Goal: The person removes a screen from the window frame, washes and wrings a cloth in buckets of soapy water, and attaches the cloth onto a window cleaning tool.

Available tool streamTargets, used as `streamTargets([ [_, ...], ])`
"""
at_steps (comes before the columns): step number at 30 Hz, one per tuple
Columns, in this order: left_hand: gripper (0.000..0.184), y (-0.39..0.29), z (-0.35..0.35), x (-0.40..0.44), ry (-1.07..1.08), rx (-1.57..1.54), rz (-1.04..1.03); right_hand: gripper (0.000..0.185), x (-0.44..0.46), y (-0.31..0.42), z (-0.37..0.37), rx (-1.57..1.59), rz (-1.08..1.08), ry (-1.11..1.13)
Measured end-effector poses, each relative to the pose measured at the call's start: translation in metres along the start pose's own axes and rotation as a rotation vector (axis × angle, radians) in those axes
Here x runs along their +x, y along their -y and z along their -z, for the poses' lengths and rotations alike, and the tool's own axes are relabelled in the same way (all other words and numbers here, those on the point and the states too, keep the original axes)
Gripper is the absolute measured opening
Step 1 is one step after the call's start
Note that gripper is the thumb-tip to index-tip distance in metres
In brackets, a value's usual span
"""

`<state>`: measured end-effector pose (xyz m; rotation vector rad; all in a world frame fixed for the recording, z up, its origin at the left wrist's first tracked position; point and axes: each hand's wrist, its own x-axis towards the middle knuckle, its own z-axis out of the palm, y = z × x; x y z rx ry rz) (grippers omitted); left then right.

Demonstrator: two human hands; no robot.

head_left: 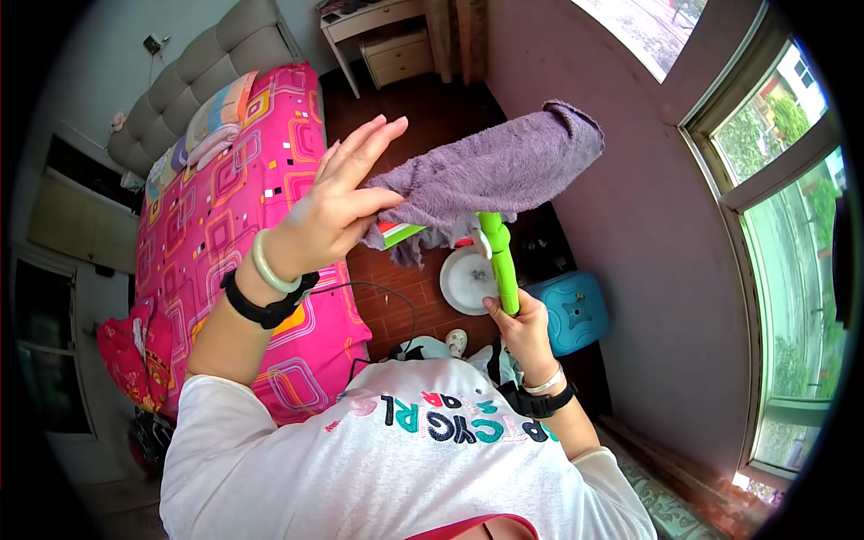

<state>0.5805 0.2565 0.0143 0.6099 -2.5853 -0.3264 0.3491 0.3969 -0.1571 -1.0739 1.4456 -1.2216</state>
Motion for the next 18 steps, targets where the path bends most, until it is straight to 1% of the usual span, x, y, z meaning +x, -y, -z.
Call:
streamTargets([
  [2,0.011,0.010,0.000,-0.006,0.025,-0.260,-0.029,0.017,0.001,0.005,0.002,-0.059,0.015,-0.023],
  [3,0.013,0.008,0.002,-0.009,0.062,-0.376,0.000,0.017,0.001,0.008,0.002,-0.070,0.010,-0.036],
  [6,0.022,-0.017,0.012,-0.006,0.078,-0.035,0.077,0.017,0.004,0.015,0.002,-0.084,0.005,-0.057],
  [7,0.023,-0.022,0.006,-0.006,0.014,0.094,0.118,0.017,0.003,0.015,0.001,-0.075,0.008,-0.047],
  [8,0.023,-0.020,0.002,-0.007,-0.024,0.064,0.099,0.017,0.003,0.015,0.000,-0.067,0.009,-0.034],
  [10,0.022,-0.015,-0.007,-0.008,-0.099,0.003,0.056,0.017,0.004,0.014,0.001,0.078,-0.068,0.037],
  [11,0.020,-0.015,-0.008,-0.010,-0.111,0.069,0.076,0.017,0.004,0.014,0.002,0.149,-0.106,0.069],
  [14,0.023,-0.043,-0.030,-0.009,-0.169,0.463,0.204,0.017,0.006,0.021,-0.001,0.187,-0.137,0.088],
  [15,0.025,-0.049,-0.050,-0.012,-0.216,0.547,0.201,0.018,0.007,0.026,-0.002,0.185,-0.145,0.087],
  [16,0.035,-0.050,-0.070,-0.016,-0.203,0.641,0.194,0.017,0.008,0.025,-0.003,0.159,-0.127,0.081],
  [18,0.048,-0.060,-0.097,-0.022,-0.101,0.678,0.337,0.017,0.010,0.018,-0.005,0.107,-0.094,0.065],
])
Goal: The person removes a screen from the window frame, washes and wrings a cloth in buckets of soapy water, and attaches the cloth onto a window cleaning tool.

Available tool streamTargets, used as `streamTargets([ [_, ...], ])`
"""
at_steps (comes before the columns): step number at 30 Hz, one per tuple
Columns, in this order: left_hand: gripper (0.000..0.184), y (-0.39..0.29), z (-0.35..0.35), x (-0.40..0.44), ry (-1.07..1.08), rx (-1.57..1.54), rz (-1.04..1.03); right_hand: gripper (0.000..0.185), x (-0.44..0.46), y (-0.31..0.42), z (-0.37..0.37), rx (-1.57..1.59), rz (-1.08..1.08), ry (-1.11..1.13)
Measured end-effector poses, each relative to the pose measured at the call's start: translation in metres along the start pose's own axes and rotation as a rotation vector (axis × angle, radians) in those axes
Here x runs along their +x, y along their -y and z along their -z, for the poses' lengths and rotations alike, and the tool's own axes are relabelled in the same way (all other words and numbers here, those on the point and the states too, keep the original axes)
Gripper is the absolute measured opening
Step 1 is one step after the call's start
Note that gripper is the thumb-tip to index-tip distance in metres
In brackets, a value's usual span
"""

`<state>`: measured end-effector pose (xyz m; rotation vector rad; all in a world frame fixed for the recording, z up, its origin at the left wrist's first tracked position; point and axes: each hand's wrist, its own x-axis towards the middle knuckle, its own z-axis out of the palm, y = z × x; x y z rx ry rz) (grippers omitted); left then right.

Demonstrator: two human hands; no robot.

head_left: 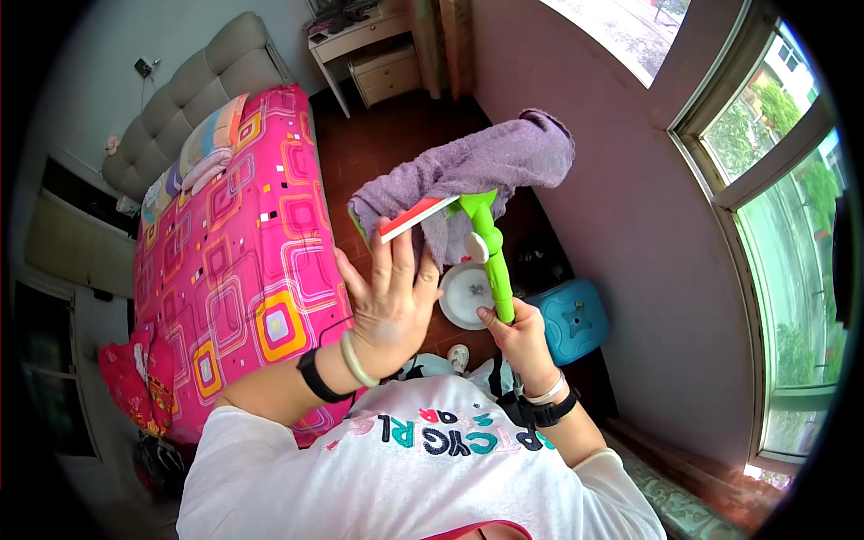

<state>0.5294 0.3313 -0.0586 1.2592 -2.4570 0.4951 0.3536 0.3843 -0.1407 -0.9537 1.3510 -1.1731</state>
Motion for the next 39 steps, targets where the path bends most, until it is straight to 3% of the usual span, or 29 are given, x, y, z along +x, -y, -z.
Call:
streamTargets([
  [3,0.061,-0.017,0.023,-0.004,0.194,-0.093,-0.083,0.015,0.003,-0.013,-0.008,-0.127,0.170,-0.094],
  [6,0.045,0.006,0.054,-0.014,0.554,-0.347,-0.622,0.016,0.003,-0.009,-0.005,-0.260,0.201,-0.154],
  [8,0.034,0.022,0.115,0.035,0.865,-0.366,-0.560,0.016,-0.001,-0.006,-0.002,-0.362,0.202,-0.167],
  [9,0.032,0.027,0.118,0.052,0.393,-0.354,-0.532,0.017,-0.001,-0.010,-0.001,-0.390,0.234,-0.174],
  [10,0.035,0.027,0.121,0.077,0.150,-0.282,-0.525,0.018,-0.002,-0.014,-0.002,-0.420,0.265,-0.177],
  [12,0.057,0.024,0.103,0.115,0.177,-0.130,-0.493,0.019,-0.007,-0.015,-0.005,-0.523,0.267,-0.160],
  [13,0.064,0.018,0.084,0.125,0.227,0.096,-0.471,0.020,-0.009,-0.016,-0.005,-0.575,0.269,-0.155],
  [16,0.054,0.012,0.039,0.133,0.134,0.371,-0.559,0.021,-0.015,-0.023,-0.010,-0.536,0.342,-0.178],
  [18,0.043,0.016,0.035,0.146,0.299,0.200,-0.539,0.018,-0.018,-0.027,-0.007,-0.584,0.346,-0.151],
  [20,0.032,0.030,0.033,0.171,0.444,-0.262,-0.495,0.016,-0.023,-0.024,-0.003,-0.587,0.324,-0.114],
  [24,0.024,0.045,0.044,0.194,0.827,-1.043,-0.171,0.017,-0.027,-0.029,0.006,-0.595,0.459,-0.111],
  [25,0.023,0.046,0.047,0.195,0.882,-1.076,-0.089,0.017,-0.028,-0.028,0.006,-0.597,0.466,-0.106],
  [28,0.024,0.048,0.051,0.209,0.917,-0.776,-0.399,0.018,-0.033,-0.025,0.004,-0.627,0.484,-0.067],
  [32,0.028,0.028,0.071,0.235,1.245,-0.323,-0.454,0.019,-0.035,-0.022,-0.002,-0.654,0.487,0.006],
  [34,0.025,0.025,0.053,0.246,1.274,-0.273,-0.523,0.020,-0.035,-0.019,-0.004,-0.603,0.451,0.020],
  [37,0.016,0.019,0.044,0.256,1.473,-0.377,-0.293,0.019,-0.037,-0.016,-0.005,-0.606,0.444,0.012],
  [39,0.016,0.019,0.038,0.252,1.541,-0.401,-0.269,0.019,-0.037,-0.022,-0.004,-0.642,0.478,0.031],
])
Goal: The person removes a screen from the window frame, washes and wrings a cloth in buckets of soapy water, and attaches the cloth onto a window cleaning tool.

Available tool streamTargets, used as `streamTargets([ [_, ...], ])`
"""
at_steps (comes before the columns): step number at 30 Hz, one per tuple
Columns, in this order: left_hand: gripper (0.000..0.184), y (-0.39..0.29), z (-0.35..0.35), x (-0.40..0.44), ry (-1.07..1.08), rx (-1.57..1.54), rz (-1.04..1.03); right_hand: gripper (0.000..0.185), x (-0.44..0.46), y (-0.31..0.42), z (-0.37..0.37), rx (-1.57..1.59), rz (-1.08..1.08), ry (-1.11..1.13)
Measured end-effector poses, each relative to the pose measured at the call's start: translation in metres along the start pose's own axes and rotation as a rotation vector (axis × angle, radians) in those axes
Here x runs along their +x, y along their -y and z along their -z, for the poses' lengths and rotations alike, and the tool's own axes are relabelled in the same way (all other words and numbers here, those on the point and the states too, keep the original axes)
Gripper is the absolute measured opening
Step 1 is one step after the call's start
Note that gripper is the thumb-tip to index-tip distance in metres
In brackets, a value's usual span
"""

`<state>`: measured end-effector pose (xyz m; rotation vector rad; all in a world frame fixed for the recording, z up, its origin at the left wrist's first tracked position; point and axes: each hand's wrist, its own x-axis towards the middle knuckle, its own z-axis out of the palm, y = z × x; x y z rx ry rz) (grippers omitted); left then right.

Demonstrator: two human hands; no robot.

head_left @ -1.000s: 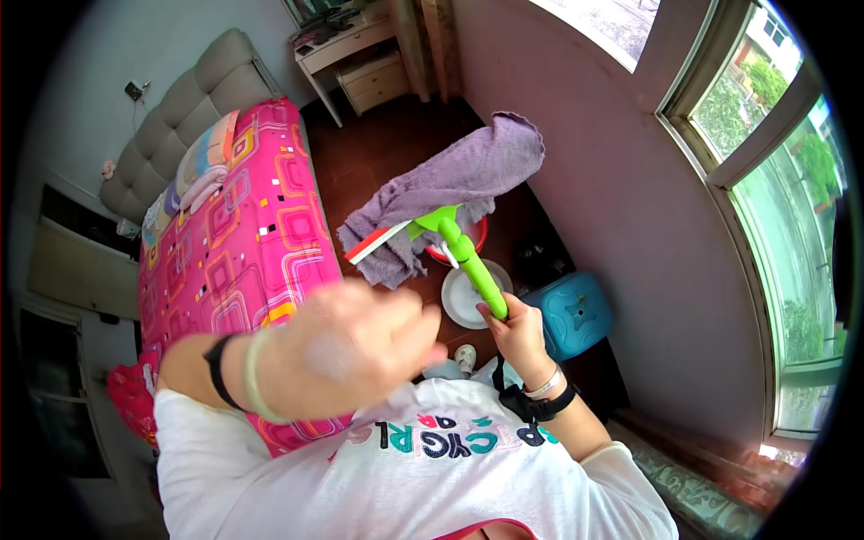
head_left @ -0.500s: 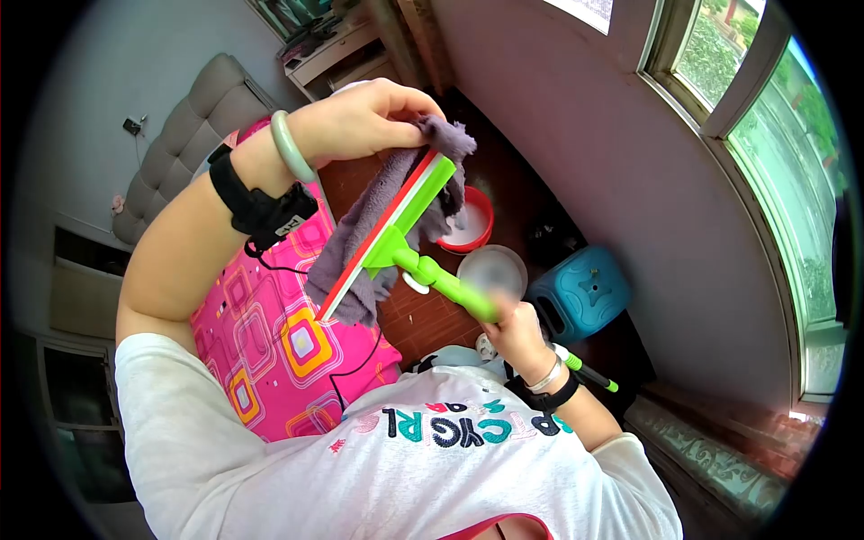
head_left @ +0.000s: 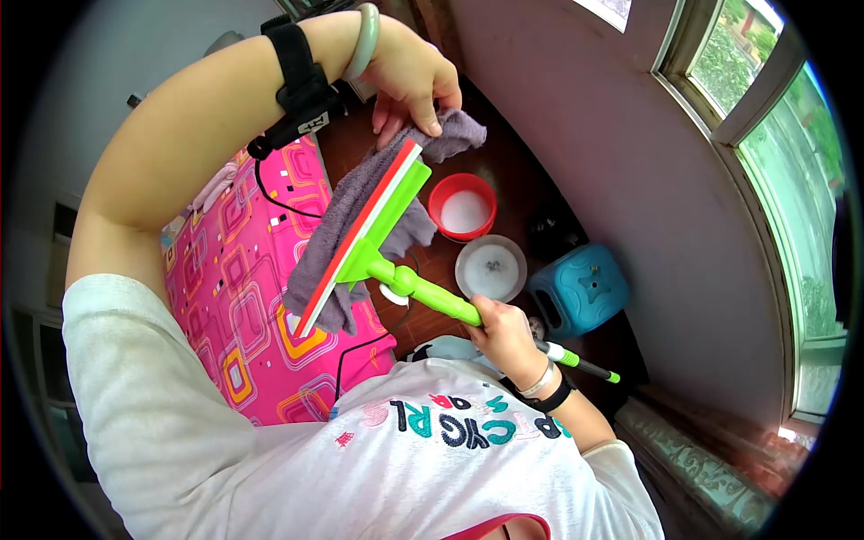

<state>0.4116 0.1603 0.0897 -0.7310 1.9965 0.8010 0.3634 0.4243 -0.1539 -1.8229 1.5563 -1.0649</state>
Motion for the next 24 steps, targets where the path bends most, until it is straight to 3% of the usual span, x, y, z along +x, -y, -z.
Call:
streamTargets([
  [2,0.018,-0.007,-0.005,0.008,0.019,0.130,-0.013,0.018,0.000,-0.001,0.000,-0.012,0.001,0.026],
  [3,0.025,-0.009,-0.010,0.019,0.002,0.469,-0.150,0.017,0.002,0.003,0.000,-0.009,-0.015,0.053],
  [6,0.027,-0.041,-0.036,0.021,0.060,0.897,-0.278,0.016,0.008,0.010,0.003,0.017,-0.047,0.123],
  [11,0.022,-0.066,-0.087,0.026,0.071,1.100,-0.213,0.015,0.022,0.014,0.006,0.070,-0.082,0.178],
  [13,0.023,-0.063,-0.090,0.022,0.083,1.143,-0.161,0.020,0.025,0.012,0.006,0.102,-0.090,0.106],
  [15,0.025,-0.054,-0.086,0.010,-0.142,1.035,-0.163,0.022,0.029,0.003,0.005,0.188,-0.139,0.073],
  [16,0.023,-0.042,-0.089,-0.002,-0.538,1.100,-0.411,0.027,0.032,0.002,0.007,0.133,-0.080,-0.011],
  [17,0.023,-0.034,-0.087,-0.010,-0.708,0.990,-0.488,0.028,0.034,0.003,0.011,0.155,-0.136,0.006],
  [19,0.019,-0.041,-0.100,-0.048,-0.931,0.786,-0.441,0.031,0.038,0.008,0.021,0.195,-0.247,0.038],
  [21,0.019,-0.034,-0.135,-0.069,-0.987,0.609,-0.218,0.037,0.040,0.004,0.025,0.184,-0.277,0.011],
  [23,0.026,-0.011,-0.167,-0.065,-0.952,0.294,-0.221,0.038,0.042,0.001,0.027,0.231,-0.331,-0.027],
  [24,0.026,0.011,-0.182,-0.052,-0.881,-0.059,-0.200,0.038,0.042,-0.006,0.022,0.303,-0.323,-0.083],
])
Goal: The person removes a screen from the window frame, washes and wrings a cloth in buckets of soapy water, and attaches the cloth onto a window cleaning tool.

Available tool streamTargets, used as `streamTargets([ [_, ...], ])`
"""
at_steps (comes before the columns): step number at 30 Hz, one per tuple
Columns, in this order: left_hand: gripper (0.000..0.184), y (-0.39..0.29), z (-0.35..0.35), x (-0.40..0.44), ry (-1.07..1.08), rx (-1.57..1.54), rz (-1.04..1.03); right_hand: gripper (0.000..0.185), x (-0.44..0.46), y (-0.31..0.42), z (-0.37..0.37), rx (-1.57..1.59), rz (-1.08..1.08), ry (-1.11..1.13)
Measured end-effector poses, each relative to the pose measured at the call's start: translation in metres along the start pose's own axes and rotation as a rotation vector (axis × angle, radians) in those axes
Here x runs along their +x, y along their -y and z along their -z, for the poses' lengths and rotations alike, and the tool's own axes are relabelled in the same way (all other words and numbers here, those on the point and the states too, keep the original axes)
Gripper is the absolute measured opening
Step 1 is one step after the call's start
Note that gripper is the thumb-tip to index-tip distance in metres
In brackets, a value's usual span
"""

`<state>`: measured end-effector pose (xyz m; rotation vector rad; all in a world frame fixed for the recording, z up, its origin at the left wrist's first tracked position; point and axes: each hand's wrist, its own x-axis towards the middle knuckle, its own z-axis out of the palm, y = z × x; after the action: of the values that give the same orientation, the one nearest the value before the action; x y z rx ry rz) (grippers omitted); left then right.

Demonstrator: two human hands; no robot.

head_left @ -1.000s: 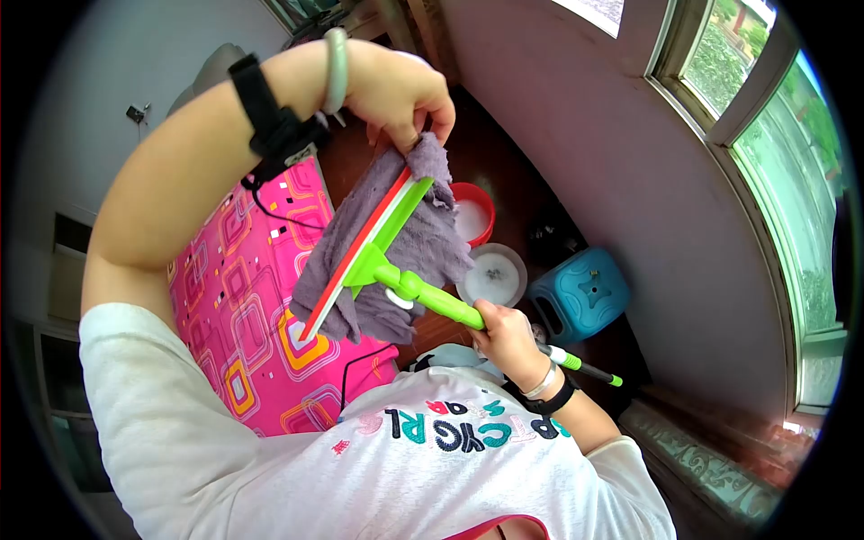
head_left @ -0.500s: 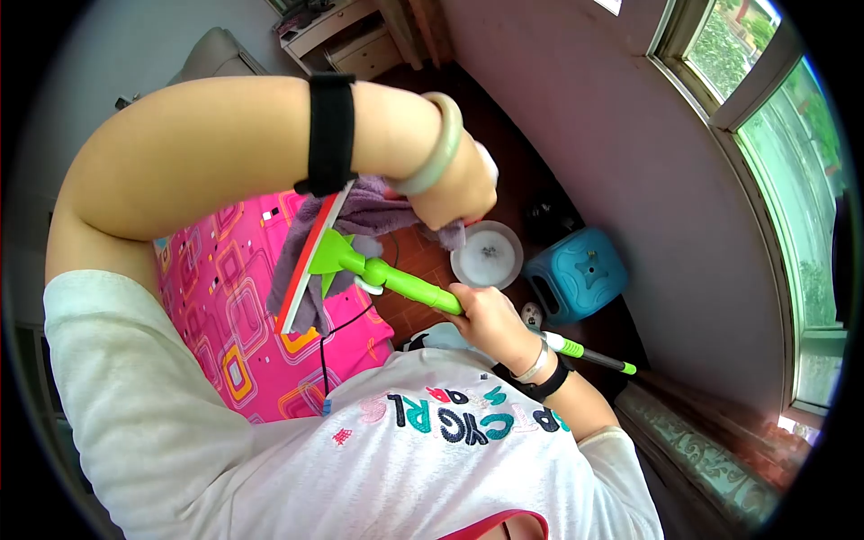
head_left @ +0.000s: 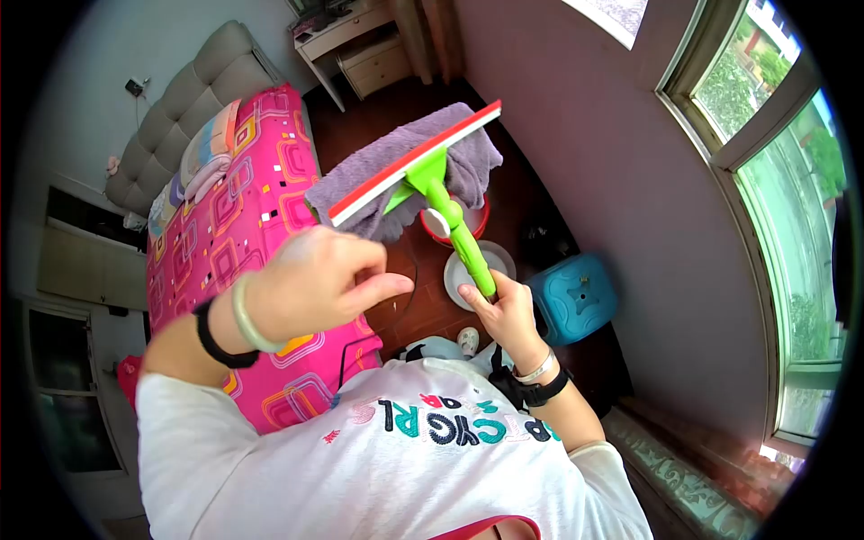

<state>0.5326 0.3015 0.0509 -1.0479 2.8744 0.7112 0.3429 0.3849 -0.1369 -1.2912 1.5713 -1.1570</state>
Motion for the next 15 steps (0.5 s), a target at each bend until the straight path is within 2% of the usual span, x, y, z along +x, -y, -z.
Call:
streamTargets([
  [1,0.023,0.014,-0.011,-0.006,0.043,-0.266,0.305,0.035,0.001,-0.001,0.002,0.034,0.018,-0.029],
  [2,0.032,0.041,-0.038,-0.014,-0.192,-0.499,0.293,0.035,0.003,0.000,0.004,0.031,0.039,-0.047],
  [5,0.044,0.067,-0.045,-0.027,-0.483,-1.005,0.301,0.030,0.009,-0.003,0.004,0.058,0.105,-0.075],
  [6,0.047,0.069,-0.047,-0.027,-0.534,-1.103,0.220,0.029,0.011,-0.002,0.005,0.043,0.113,-0.065],
  [9,0.041,0.039,-0.036,-0.010,-0.724,-1.373,0.144,0.024,0.017,0.006,0.004,-0.012,0.167,-0.058],
  [10,0.030,0.049,-0.036,-0.009,-0.705,-1.497,0.148,0.023,0.018,0.005,0.003,-0.055,0.192,-0.051],
  [12,0.023,0.055,-0.038,-0.002,-0.830,-1.389,0.086,0.020,0.019,0.001,-0.001,-0.097,0.239,0.015],
  [13,0.020,0.053,-0.039,0.003,-0.880,-1.328,0.054,0.025,0.020,0.004,0.000,-0.045,0.229,0.108],
  [15,0.014,0.050,-0.046,0.007,-0.933,-1.194,-0.020,0.034,0.025,0.027,-0.001,0.589,0.082,0.326],
])
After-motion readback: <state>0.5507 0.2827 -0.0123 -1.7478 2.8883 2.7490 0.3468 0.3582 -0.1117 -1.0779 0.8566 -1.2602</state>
